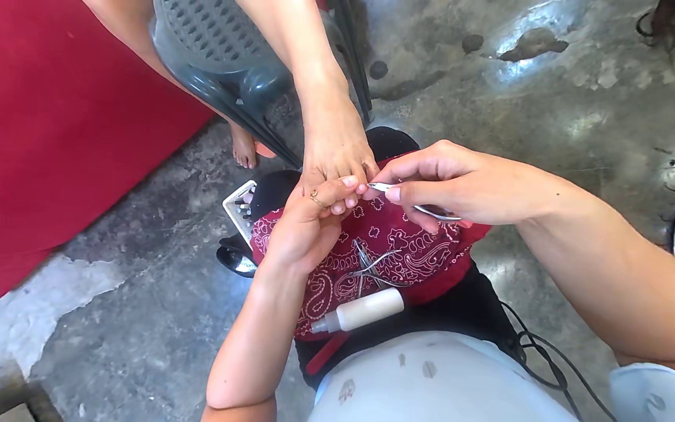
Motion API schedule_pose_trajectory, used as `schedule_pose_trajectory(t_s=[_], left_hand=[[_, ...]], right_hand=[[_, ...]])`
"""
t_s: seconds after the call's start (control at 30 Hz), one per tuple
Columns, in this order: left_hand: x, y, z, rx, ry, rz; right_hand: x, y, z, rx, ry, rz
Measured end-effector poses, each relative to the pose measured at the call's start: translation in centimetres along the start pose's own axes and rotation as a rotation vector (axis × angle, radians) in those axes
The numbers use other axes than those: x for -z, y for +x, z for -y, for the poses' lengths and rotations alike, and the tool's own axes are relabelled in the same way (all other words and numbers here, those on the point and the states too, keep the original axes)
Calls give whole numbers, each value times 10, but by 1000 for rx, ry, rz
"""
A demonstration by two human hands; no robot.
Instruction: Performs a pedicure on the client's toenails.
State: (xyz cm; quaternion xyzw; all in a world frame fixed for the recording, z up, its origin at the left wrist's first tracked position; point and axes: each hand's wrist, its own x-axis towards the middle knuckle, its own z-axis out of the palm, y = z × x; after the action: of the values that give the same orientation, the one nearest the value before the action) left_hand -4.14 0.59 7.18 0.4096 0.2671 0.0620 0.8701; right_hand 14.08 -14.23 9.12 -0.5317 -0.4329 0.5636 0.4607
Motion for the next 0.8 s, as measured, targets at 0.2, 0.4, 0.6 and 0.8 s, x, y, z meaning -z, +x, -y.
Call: schedule_pose_trajectory(t_s=[0.2,0.4,0.6,0.8], left_hand=[[-2,-1,-1,-2,7,-17],[-3,-2,-1,2,16,-24],[-3,-2,-1,-2,32,-24],[-3,-2,-2,-1,15,-22]], right_hand=[[4,0,-10,-12,215,24],[1,1,-9,74,71,16],[2,4,-9,80,69,23],[13,12,-22,173,134,141]])
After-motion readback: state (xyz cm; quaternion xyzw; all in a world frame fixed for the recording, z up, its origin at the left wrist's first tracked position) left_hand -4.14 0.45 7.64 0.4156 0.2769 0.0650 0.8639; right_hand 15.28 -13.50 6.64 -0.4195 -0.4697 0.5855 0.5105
